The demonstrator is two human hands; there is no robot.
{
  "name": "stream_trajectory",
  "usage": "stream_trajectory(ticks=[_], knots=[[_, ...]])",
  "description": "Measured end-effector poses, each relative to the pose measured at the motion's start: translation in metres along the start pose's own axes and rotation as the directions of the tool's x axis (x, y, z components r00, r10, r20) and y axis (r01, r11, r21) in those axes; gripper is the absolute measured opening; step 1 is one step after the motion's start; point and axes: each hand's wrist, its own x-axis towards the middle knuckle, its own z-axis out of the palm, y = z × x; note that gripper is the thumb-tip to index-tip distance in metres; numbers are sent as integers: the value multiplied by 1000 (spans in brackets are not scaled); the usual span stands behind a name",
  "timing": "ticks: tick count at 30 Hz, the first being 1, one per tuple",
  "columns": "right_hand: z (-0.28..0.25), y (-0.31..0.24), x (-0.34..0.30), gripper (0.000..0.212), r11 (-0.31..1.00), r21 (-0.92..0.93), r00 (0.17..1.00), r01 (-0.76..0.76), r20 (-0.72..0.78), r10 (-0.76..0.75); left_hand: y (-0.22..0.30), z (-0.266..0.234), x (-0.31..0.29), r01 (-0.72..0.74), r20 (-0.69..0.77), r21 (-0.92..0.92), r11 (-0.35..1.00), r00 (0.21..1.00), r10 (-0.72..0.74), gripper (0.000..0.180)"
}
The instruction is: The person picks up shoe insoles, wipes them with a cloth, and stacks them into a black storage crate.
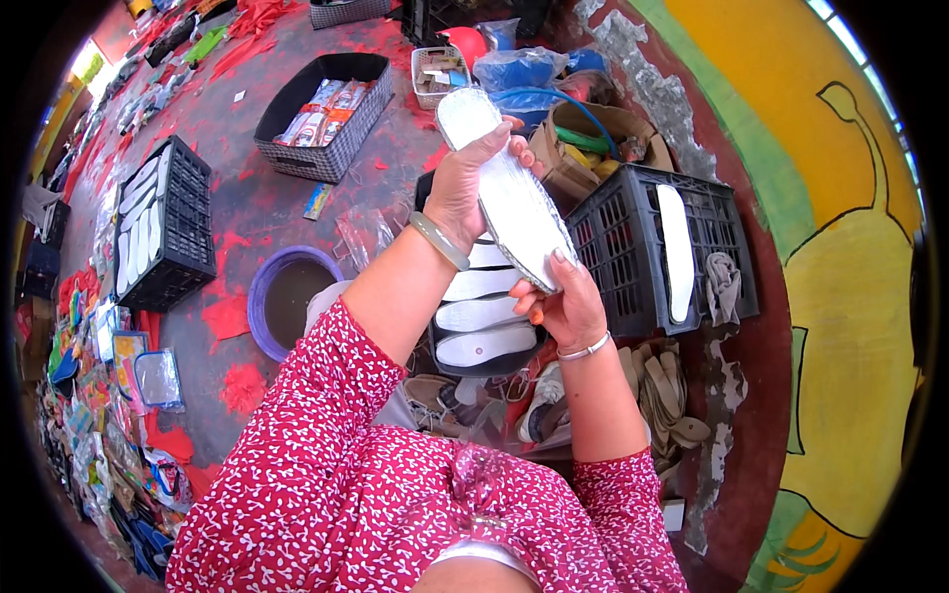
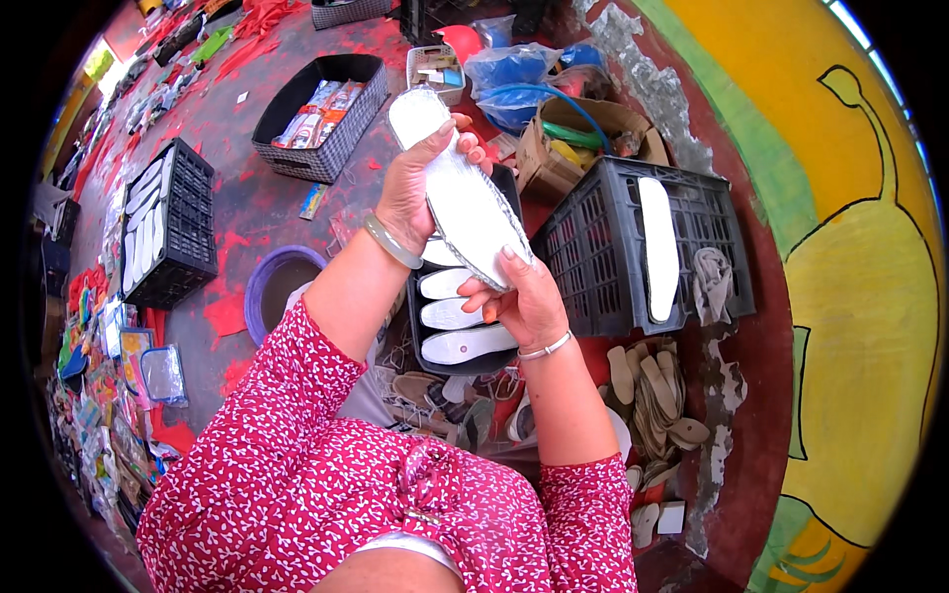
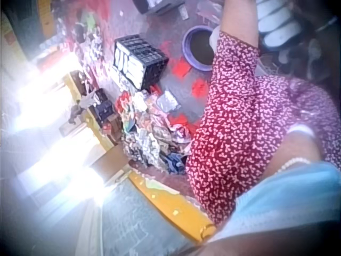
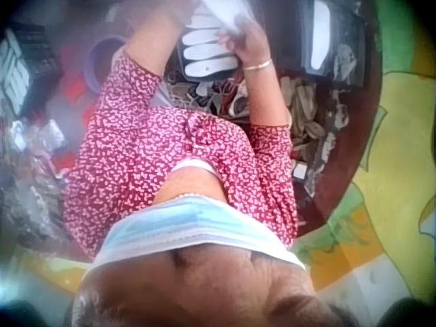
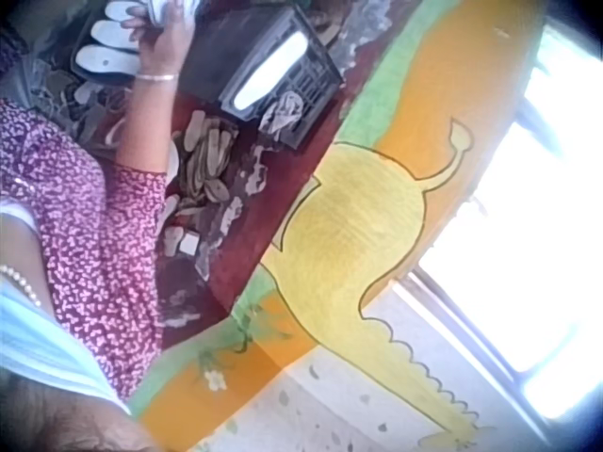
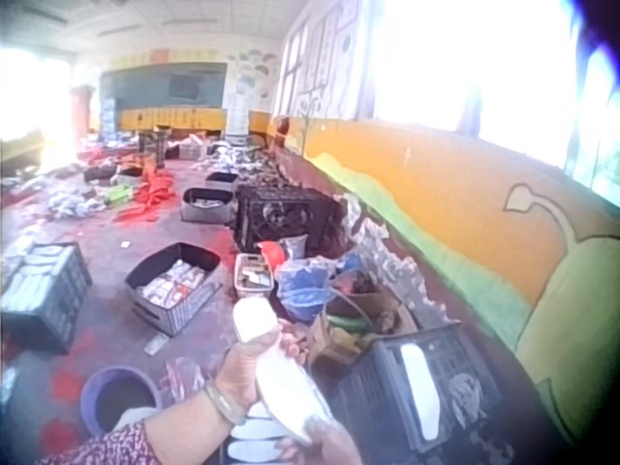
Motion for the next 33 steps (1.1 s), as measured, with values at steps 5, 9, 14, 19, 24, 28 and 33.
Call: stream_trajectory(ticks=[5, 9, 14, 19, 24, 28, 33], knots=[[5, 1, -2, 45, 1000, 4, 1000, -7, -9, 7, 0, -5, 1, 0, 129, -44, 999, 992, 5, 32], [5, 1, 0, 41, 998, -55, 999, -10, -46, 8, 2, -4, -1, -13, 74, 96, 995, 997, 6, 33], [-7, 2, 3, 41, 997, -50, 998, 64, 32, -63, 1, 9, -5, -22, 40, 165, 986, 999, 16, 33], [5, -11, 1, 40, 910, -383, 982, 157, -38, -185, -5, 9, -5, -129, -42, 292, 948, 988, 148, 31], [6, -6, 3, 44, 137, -948, 813, 286, 165, -558, -14, -1, 1, -107, -128, 309, 945, 980, 153, 31], [9, -18, -6, 37, 905, -407, 982, 125, -81, -172, -7, -5, 3, 48, -92, 130, 990, 995, -37, 37], [-3, -14, -2, 36, 983, -164, 986, 77, -131, -99, -12, -3, 0, 109, 9, 132, 985, 994, -111, 55]])
